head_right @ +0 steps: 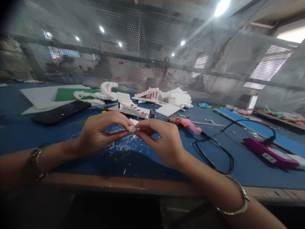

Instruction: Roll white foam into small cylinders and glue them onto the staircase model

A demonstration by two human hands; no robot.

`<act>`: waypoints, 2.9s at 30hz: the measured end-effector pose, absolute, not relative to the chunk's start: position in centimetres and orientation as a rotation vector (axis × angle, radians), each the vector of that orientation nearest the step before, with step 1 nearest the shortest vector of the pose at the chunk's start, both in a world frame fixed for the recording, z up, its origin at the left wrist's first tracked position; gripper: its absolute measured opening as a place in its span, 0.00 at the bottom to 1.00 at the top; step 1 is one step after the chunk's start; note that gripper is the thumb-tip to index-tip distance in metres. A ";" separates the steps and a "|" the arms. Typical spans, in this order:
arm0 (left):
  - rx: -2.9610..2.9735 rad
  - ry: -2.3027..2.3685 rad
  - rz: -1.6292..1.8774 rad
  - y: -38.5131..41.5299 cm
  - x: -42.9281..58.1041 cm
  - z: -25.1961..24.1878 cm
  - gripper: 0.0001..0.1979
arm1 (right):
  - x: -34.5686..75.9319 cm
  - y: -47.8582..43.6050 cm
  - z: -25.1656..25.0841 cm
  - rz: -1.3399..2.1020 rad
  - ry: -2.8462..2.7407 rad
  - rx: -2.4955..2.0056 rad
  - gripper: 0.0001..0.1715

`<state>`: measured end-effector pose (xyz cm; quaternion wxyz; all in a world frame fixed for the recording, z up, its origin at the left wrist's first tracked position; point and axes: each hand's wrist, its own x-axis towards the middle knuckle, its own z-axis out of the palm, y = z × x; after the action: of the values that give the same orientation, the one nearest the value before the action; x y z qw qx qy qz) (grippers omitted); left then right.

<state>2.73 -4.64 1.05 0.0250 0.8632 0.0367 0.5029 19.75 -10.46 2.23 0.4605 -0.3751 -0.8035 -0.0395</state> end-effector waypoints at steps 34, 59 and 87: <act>2.594 0.009 1.371 -4.0 2.5 1.0 0.06 | 20.2 -10.3 2.5 0.008 -2.137 -0.878 0.03; 2.507 0.080 1.382 -4.2 2.6 1.1 0.04 | 20.8 -10.1 2.6 0.215 -2.047 -0.899 0.06; 2.451 0.135 1.453 -3.8 2.5 1.2 0.04 | 21.2 -9.6 2.6 0.222 -1.977 -1.119 0.09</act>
<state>2.48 -3.77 1.23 0.1442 0.8503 0.0467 0.5040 21.23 -9.60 2.64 0.4164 -0.4459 -0.7874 0.0883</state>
